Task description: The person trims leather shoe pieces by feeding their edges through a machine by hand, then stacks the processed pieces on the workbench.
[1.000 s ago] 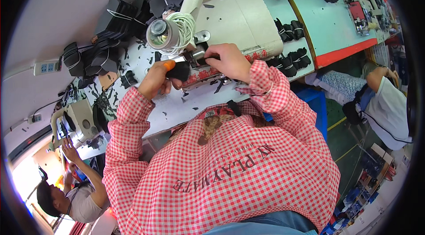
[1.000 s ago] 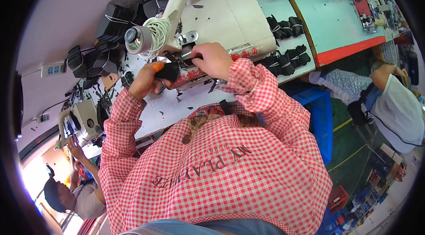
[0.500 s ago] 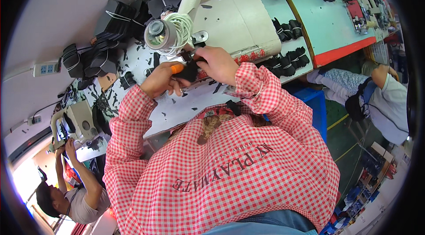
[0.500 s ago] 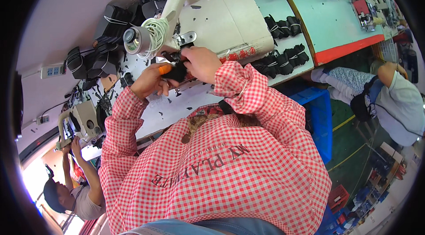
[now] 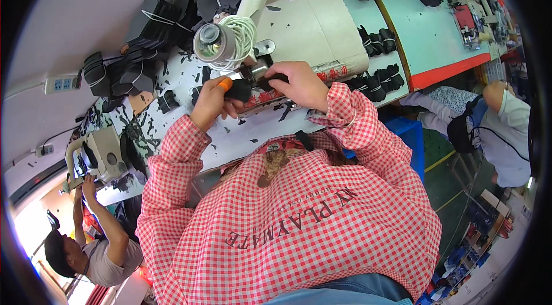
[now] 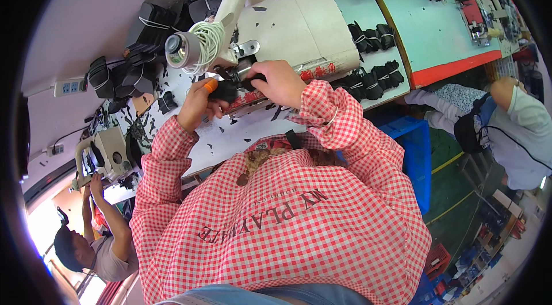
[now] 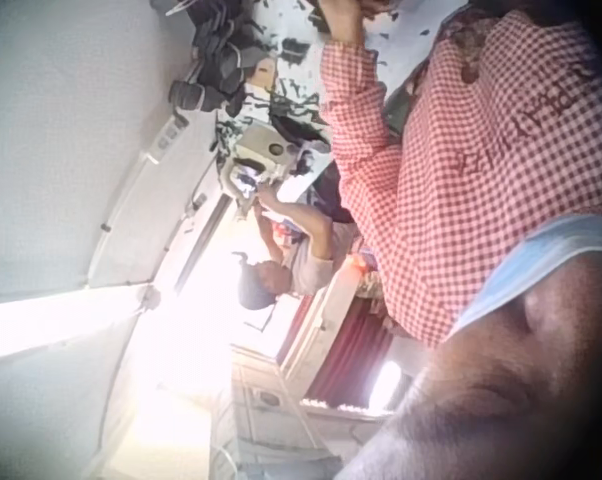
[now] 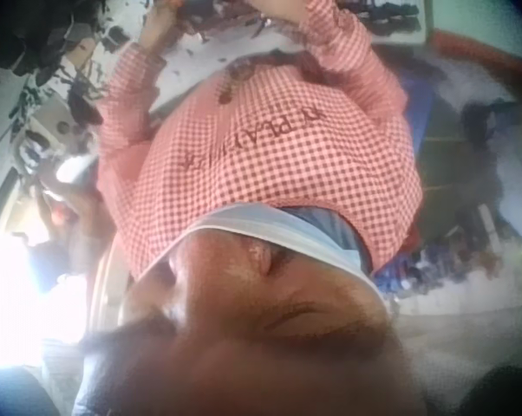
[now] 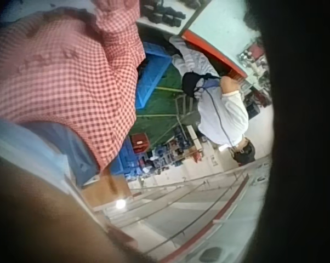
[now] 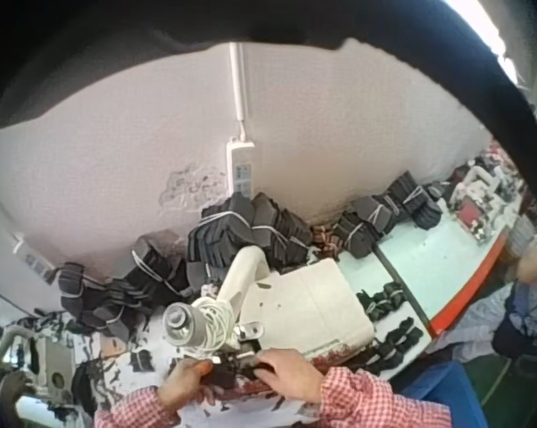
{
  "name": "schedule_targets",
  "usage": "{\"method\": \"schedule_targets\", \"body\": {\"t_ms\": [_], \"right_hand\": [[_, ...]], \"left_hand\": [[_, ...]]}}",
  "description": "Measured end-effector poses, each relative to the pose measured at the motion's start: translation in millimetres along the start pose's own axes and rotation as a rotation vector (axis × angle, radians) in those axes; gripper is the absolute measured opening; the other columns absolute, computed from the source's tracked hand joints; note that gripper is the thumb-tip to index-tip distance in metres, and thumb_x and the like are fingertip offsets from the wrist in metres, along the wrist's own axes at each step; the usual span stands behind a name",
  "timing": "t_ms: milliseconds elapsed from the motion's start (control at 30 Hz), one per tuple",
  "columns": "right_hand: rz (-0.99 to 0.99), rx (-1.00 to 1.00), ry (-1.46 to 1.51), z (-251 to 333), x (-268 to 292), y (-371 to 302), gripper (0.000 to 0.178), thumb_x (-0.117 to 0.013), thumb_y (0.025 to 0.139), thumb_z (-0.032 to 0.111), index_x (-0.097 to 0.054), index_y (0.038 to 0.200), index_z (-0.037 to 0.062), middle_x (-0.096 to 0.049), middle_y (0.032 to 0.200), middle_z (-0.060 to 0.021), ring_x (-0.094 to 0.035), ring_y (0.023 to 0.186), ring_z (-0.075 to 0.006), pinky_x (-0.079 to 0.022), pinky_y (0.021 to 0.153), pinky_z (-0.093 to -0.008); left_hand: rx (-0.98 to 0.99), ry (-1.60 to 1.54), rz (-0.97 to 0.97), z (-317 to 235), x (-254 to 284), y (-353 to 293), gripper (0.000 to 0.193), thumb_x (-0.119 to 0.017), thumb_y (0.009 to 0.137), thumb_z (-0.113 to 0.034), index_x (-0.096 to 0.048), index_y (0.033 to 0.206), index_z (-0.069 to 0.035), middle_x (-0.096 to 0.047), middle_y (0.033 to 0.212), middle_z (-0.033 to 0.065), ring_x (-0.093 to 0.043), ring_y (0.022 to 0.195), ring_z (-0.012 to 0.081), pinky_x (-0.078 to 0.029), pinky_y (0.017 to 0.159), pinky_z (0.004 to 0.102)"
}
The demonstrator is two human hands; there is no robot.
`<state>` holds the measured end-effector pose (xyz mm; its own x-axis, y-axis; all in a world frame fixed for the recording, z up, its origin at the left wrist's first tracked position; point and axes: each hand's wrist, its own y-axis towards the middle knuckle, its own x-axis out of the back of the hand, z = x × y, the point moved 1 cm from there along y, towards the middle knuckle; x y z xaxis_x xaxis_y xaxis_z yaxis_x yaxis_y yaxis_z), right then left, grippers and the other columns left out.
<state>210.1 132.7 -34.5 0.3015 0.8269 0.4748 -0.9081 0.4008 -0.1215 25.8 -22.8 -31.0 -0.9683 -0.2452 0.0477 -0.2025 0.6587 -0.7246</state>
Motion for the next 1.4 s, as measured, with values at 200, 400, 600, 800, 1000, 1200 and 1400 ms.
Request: {"method": "schedule_targets", "body": {"t_ms": [200, 400, 600, 800, 1000, 1200, 1400], "right_hand": [[-0.111, 0.139, -0.143, 2.9, -15.0, 6.0, 0.024, -0.066, 0.079, 0.012, -0.065, 0.099, -0.0005, -0.065, 0.089, -0.018, -0.064, 0.081, -0.0352, -0.05, 0.075, -0.041], [-0.018, 0.116, 0.045, -4.5, -2.0, 0.9, 0.026, -0.066, 0.079, 0.012, -0.064, 0.102, -0.0002, -0.065, 0.09, -0.019, -0.063, 0.081, -0.0375, -0.051, 0.074, -0.0402], [-0.073, 0.105, -0.077, -6.0, -0.4, 0.2, 0.021, -0.065, 0.079, 0.015, -0.066, 0.095, 0.0021, -0.065, 0.087, -0.0171, -0.063, 0.081, -0.0359, -0.05, 0.076, -0.0425], [-0.018, 0.168, -0.044, 0.3, -5.9, 3.0, 0.024, -0.068, 0.079, 0.013, -0.067, 0.1, 0.0012, -0.066, 0.092, -0.018, -0.065, 0.083, -0.0306, -0.051, 0.077, -0.0363], [0.015, -0.021, 0.036, -0.1, 7.7, -2.9, 0.025, -0.067, 0.079, 0.012, -0.067, 0.101, 0.0009, -0.067, 0.096, -0.0181, -0.066, 0.085, -0.0326, -0.052, 0.077, -0.0357], [-0.044, 0.177, -0.115, -0.2, -9.7, 2.5, 0.026, -0.066, 0.08, 0.012, -0.066, 0.103, 0.0013, -0.066, 0.097, -0.0196, -0.065, 0.087, -0.0333, -0.051, 0.078, -0.0357], [-0.066, 0.096, 0.022, -9.3, 7.5, -5.9, 0.025, -0.065, 0.079, 0.016, -0.066, 0.099, 0.0017, -0.066, 0.087, -0.0192, -0.065, 0.08, -0.0353, -0.051, 0.074, -0.0402]], "left_hand": [[0.042, -0.11, 0.027, -4.4, -0.7, -7.7, 0.035, -0.032, 0.101, -0.018, -0.047, 0.123, 0.004, -0.068, 0.083, 0.0196, -0.067, 0.055, 0.0224, -0.046, 0.04, 0.0239], [-0.029, -0.211, 0.032, -5.4, -17.0, -2.5, 0.034, -0.033, 0.101, -0.017, -0.047, 0.123, 0.004, -0.068, 0.086, 0.0205, -0.068, 0.059, 0.0219, -0.047, 0.041, 0.023], [-0.065, -0.072, -0.079, 5.0, -1.1, -7.0, 0.033, -0.035, 0.101, -0.02, -0.047, 0.12, 0.004, -0.067, 0.087, 0.0198, -0.068, 0.059, 0.0225, -0.049, 0.042, 0.0231], [-0.007, -0.278, 0.092, -8.2, -24.5, -7.9, 0.032, -0.035, 0.102, -0.019, -0.05, 0.116, 0.004, -0.067, 0.088, 0.0174, -0.069, 0.067, 0.0217, -0.055, 0.054, 0.0261], [-0.059, -0.198, -0.09, 5.9, -7.5, -9.6, 0.032, -0.033, 0.102, -0.016, -0.048, 0.118, 0.006, -0.067, 0.087, 0.0194, -0.07, 0.068, 0.0226, -0.057, 0.055, 0.0262], [0.023, -0.283, 0.059, -1.8, -15.8, -6.0, 0.032, -0.032, 0.103, -0.014, -0.044, 0.125, 0.005, -0.065, 0.098, 0.0217, -0.07, 0.076, 0.0248, -0.058, 0.062, 0.0272], [-0.017, -0.226, -0.089, 0.9, -7.8, -11.0, 0.03, -0.035, 0.102, -0.013, -0.047, 0.12, 0.008, -0.066, 0.093, 0.0225, -0.07, 0.072, 0.0251, -0.058, 0.059, 0.0263]]}}
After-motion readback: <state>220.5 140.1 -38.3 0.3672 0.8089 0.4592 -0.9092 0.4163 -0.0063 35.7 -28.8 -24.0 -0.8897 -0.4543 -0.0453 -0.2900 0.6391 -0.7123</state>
